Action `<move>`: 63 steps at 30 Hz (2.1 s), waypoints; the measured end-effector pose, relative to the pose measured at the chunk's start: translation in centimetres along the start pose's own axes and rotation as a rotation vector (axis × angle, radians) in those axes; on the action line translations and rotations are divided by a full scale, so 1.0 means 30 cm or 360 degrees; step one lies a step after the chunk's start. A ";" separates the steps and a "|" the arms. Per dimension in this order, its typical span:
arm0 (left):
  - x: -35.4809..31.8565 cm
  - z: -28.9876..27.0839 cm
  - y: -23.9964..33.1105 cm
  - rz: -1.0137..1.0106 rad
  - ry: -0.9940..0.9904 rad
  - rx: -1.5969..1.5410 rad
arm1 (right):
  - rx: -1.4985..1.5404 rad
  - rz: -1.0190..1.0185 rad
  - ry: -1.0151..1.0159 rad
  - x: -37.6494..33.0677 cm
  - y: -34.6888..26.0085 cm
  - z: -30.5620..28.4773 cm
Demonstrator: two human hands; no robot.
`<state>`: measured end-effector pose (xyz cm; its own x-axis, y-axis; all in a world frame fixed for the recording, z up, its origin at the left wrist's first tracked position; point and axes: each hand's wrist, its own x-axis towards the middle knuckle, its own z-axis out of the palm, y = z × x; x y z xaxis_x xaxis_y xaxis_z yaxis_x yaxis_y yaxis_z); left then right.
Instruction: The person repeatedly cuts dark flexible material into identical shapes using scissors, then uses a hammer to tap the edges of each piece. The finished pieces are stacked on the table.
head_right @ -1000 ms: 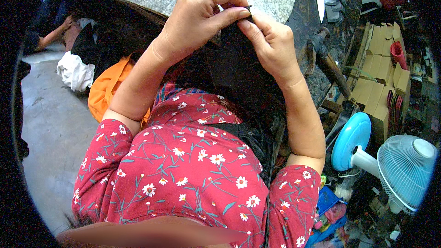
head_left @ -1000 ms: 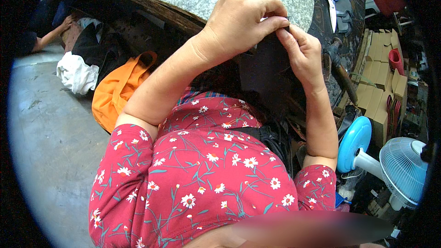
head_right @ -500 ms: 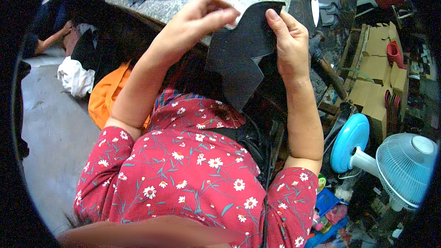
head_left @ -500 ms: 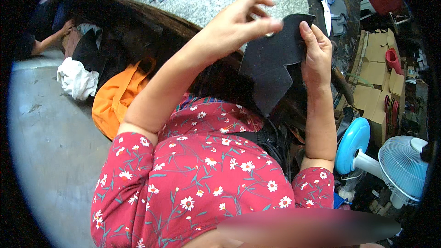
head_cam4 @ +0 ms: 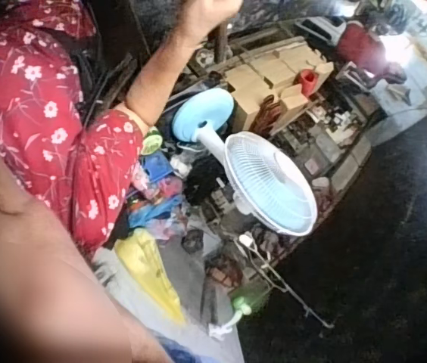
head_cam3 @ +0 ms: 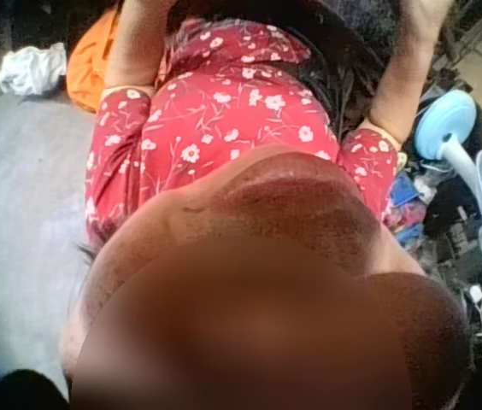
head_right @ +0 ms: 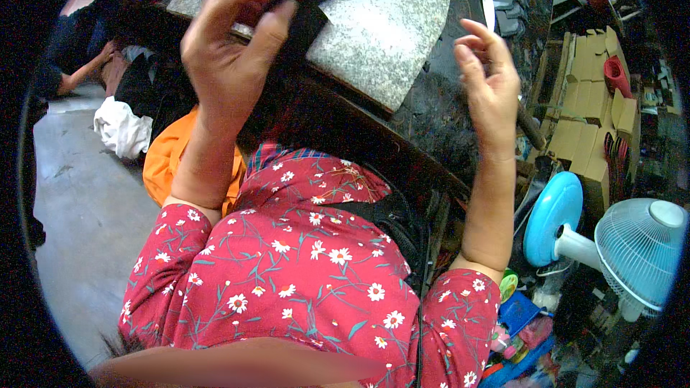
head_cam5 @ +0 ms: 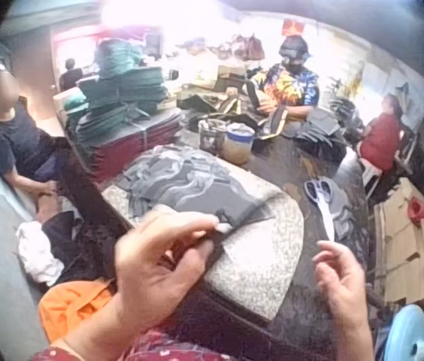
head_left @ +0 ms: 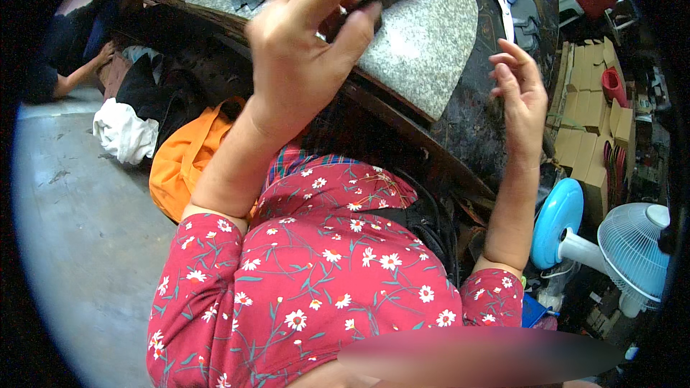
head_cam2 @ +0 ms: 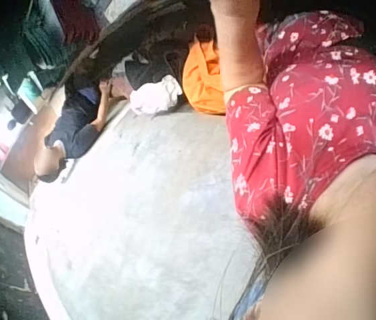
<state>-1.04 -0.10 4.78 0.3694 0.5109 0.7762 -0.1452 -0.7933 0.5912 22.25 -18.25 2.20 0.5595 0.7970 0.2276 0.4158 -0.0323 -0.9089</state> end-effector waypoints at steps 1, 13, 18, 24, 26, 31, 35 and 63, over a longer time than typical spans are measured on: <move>0.019 0.008 -0.004 0.0366 0.0143 0.0300 | -0.0283 -0.0119 0.0083 0.001 0.012 -0.040; -0.015 0.068 -0.185 0.0501 -0.0948 0.0377 | -0.1706 -0.0281 0.0054 -0.121 0.198 -0.306; -0.096 0.088 -0.105 0.0527 -0.0972 0.0816 | -0.0759 0.0311 0.0366 -0.125 0.138 -0.255; -0.132 0.134 -0.035 0.0340 -0.0817 0.0879 | -0.0357 -0.0012 0.0218 -0.116 0.000 -0.156; -0.122 0.141 -0.047 0.0378 -0.0787 0.0769 | -0.0316 -0.0109 0.0166 -0.119 -0.046 -0.139; -0.131 0.148 -0.055 0.0369 -0.0815 0.0657 | -0.0184 -0.0337 0.0312 -0.121 -0.108 -0.088; -0.130 0.144 -0.054 0.0354 -0.0854 0.0637 | -0.0515 -0.0042 0.0063 -0.106 -0.063 0.001; -0.198 0.142 -0.031 0.0264 -0.0725 0.0656 | -0.0941 -0.0260 -0.0089 0.024 -0.069 0.062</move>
<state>0.82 -3.82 -1.31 0.7388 0.2502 0.6257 0.0978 -0.9585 0.2679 20.44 -16.49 3.60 0.4233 0.8498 0.3141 0.8291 -0.2235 -0.5124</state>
